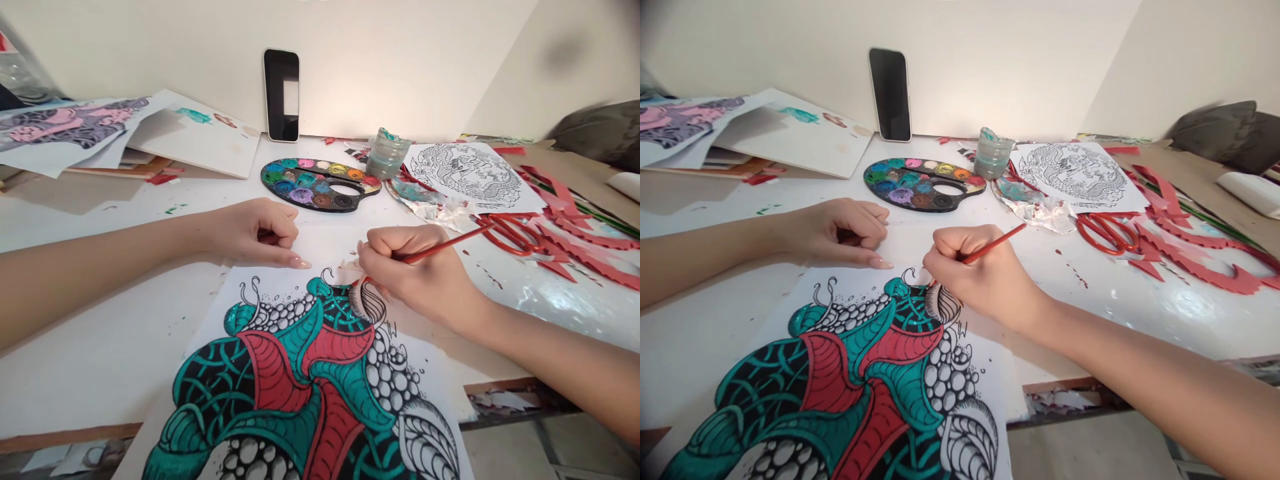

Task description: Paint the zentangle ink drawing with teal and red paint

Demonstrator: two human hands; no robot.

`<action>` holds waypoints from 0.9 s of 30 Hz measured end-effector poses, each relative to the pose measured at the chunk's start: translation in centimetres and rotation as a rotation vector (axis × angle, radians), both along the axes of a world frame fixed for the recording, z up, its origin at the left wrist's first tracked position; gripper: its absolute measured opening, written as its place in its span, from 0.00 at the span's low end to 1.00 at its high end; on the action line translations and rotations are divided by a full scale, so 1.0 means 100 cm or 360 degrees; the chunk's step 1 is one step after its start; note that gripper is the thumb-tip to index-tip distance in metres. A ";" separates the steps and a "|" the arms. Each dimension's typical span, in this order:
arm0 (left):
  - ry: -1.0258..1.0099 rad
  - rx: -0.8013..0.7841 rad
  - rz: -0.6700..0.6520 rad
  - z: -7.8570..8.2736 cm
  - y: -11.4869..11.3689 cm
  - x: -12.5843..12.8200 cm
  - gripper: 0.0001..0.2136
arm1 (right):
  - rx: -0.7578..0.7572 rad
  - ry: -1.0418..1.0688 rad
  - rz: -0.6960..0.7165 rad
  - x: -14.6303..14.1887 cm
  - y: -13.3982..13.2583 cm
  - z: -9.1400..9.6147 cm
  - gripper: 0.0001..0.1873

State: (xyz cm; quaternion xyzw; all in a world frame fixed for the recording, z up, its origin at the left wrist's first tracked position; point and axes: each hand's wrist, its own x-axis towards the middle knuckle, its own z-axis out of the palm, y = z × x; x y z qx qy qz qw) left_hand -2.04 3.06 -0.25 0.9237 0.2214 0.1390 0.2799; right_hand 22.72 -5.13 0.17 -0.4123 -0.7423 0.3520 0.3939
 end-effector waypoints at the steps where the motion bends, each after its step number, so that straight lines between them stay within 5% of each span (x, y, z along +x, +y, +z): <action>1: 0.0012 -0.0005 0.0005 0.000 0.000 0.000 0.23 | -0.0002 -0.0008 -0.0024 0.000 0.000 0.000 0.25; 6: 0.0021 0.0003 -0.0014 0.002 0.000 0.000 0.23 | 0.0025 0.0023 -0.0115 0.001 0.001 0.001 0.27; 12: -0.0004 0.0048 -0.0037 0.002 -0.001 0.000 0.24 | 0.0023 0.0171 0.0099 -0.001 0.003 -0.006 0.30; 27: 0.0008 0.0011 -0.0040 0.003 0.000 0.001 0.24 | -0.0062 0.0101 0.0151 0.001 0.003 -0.006 0.27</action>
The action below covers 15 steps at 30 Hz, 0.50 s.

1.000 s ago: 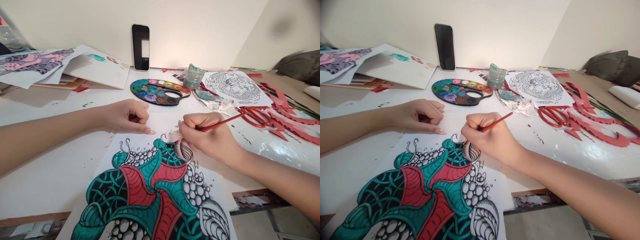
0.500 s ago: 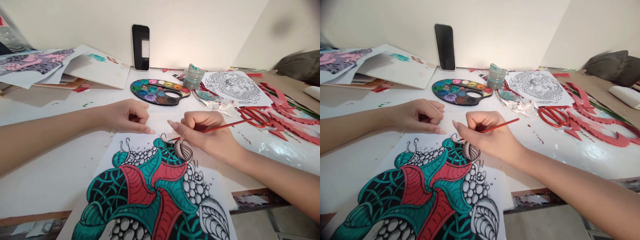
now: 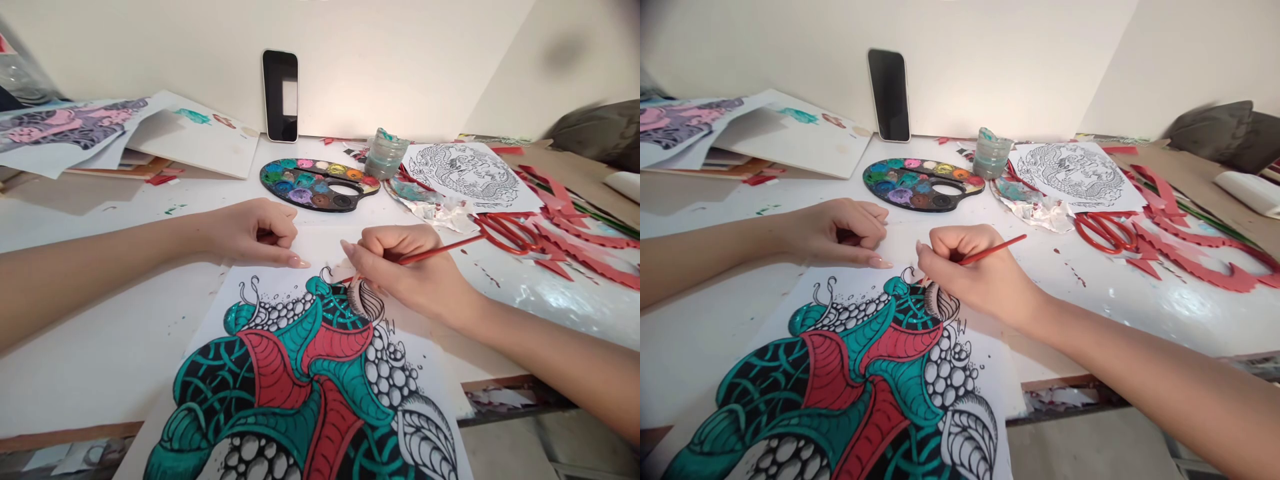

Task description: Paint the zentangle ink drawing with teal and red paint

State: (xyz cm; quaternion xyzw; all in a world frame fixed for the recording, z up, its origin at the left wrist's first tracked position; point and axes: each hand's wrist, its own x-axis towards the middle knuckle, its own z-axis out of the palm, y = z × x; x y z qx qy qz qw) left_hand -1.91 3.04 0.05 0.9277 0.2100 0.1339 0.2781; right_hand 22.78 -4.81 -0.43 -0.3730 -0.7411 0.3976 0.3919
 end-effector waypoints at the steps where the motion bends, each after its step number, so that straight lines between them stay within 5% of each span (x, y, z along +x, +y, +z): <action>1: -0.0012 0.0001 -0.0004 0.000 0.000 0.000 0.24 | -0.0001 0.0005 -0.0006 0.000 0.000 0.000 0.27; 15: -0.0032 0.0021 -0.0012 -0.002 0.001 -0.001 0.24 | -0.0002 -0.0027 -0.0032 -0.002 0.000 0.004 0.24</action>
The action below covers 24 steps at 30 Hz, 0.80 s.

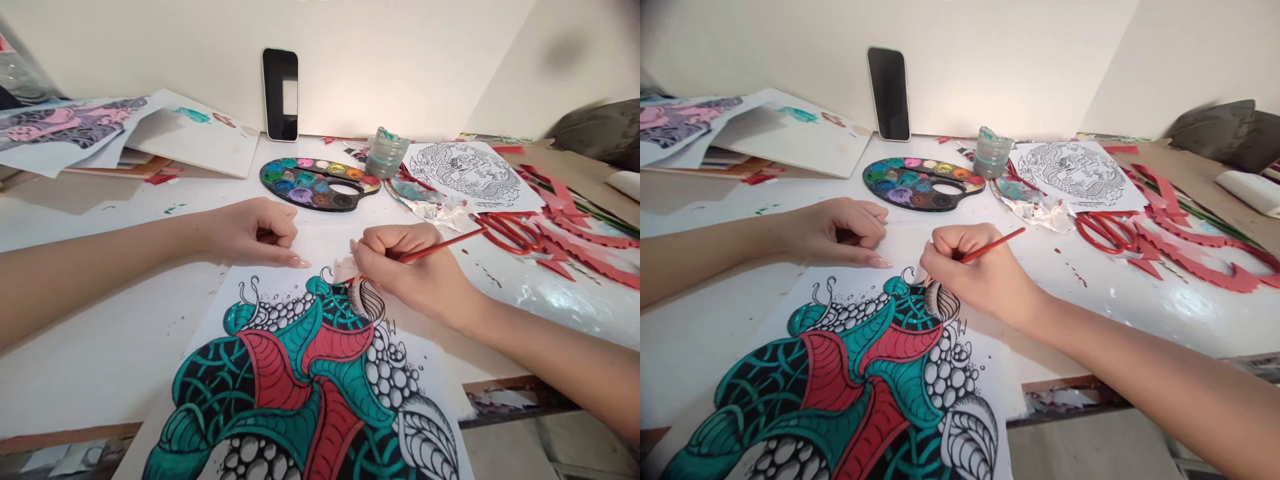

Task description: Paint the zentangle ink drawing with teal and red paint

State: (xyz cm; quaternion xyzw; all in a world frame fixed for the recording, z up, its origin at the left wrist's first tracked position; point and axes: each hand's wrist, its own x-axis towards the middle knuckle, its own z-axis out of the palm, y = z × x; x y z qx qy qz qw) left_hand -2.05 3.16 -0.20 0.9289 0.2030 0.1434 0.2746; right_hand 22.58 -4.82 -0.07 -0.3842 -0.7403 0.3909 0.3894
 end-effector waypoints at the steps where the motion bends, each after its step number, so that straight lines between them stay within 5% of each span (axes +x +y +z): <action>1: 0.0003 -0.0003 0.0005 0.000 0.000 0.000 0.24 | 0.0004 0.0003 0.0003 0.000 0.000 0.000 0.24; 17: -0.0012 -0.0057 0.0012 0.002 -0.001 0.002 0.24 | 0.0049 -0.0027 -0.0181 0.001 0.000 0.003 0.26; 24: -0.0008 -0.0073 0.0026 0.002 -0.001 0.001 0.24 | -0.0010 0.0039 0.0004 0.000 0.001 0.000 0.26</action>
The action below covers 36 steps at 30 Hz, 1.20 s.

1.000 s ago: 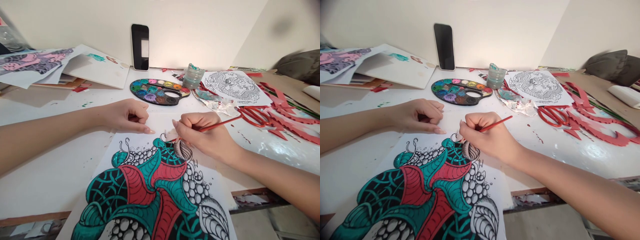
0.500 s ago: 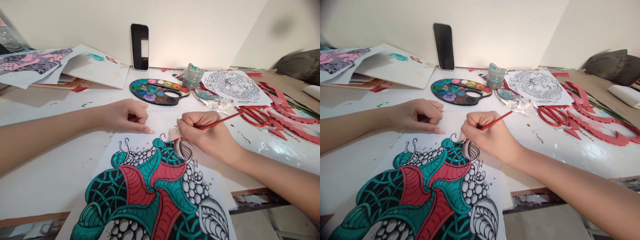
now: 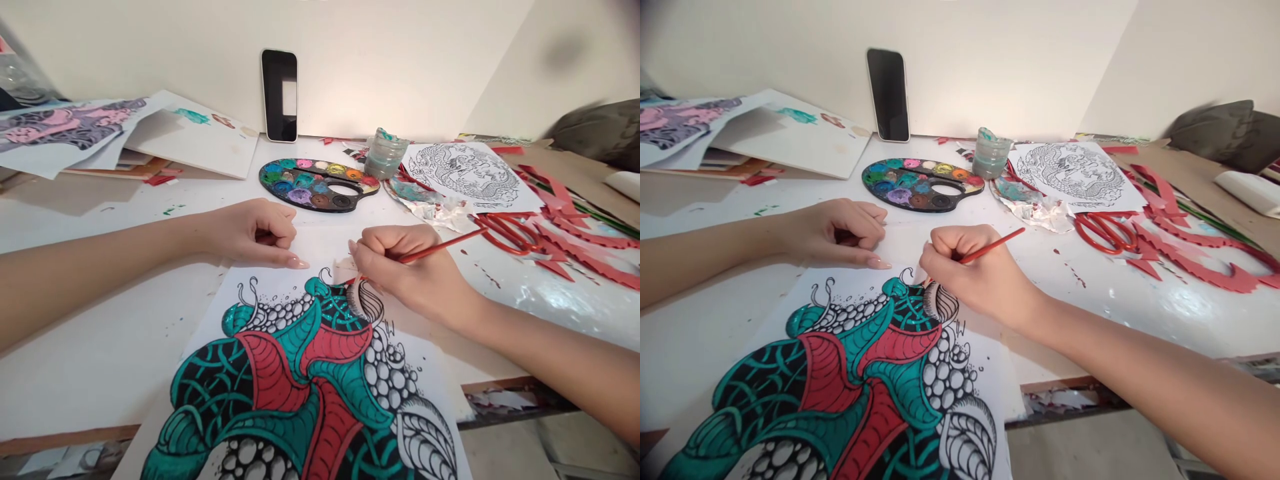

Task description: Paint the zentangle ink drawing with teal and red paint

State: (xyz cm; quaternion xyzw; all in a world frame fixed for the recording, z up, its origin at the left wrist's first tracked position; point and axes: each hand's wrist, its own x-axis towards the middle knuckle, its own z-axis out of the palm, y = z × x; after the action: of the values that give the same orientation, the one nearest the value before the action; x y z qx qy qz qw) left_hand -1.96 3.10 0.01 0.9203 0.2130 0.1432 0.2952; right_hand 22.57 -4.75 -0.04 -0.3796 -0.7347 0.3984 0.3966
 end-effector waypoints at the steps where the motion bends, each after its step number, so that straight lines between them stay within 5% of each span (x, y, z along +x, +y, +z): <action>1: 0.0003 0.0006 0.0004 0.000 0.000 0.000 0.24 | -0.0006 -0.0001 0.0002 0.000 0.000 0.000 0.26; 10: 0.0019 -0.0032 0.0022 -0.001 0.002 -0.001 0.23 | -0.0014 0.0193 0.0002 0.001 0.001 0.003 0.29; 15: 0.0030 -0.0158 0.0117 -0.001 0.005 -0.003 0.22 | 0.0122 0.0343 -0.0217 0.009 0.003 0.008 0.33; 21: 0.0004 -0.0217 0.0204 0.001 0.005 -0.003 0.22 | 0.0115 0.0354 -0.0237 0.015 0.009 0.030 0.30; 24: 0.0011 -0.0202 0.0198 0.002 0.005 -0.003 0.21 | 0.0302 -0.0090 -0.0484 0.017 0.028 0.058 0.36; 28: 0.0015 -0.0238 0.0183 0.002 0.007 -0.003 0.22 | 0.0567 -0.0452 -0.0730 0.034 0.081 0.099 0.21; 30: 0.0023 -0.0248 0.0169 0.001 0.007 -0.004 0.22 | 0.0676 -0.0499 -0.0890 0.044 0.110 0.112 0.21; 36: 0.0072 -0.0173 0.0174 0.000 0.008 -0.005 0.23 | 0.0523 -0.0705 -0.0999 0.057 0.151 0.101 0.21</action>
State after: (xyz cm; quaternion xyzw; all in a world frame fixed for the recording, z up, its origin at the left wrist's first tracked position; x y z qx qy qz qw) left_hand -2.48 3.93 0.03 0.8930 0.2769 0.1266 0.3315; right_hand 28.29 10.36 10.10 -0.5934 -0.7048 0.0444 0.3864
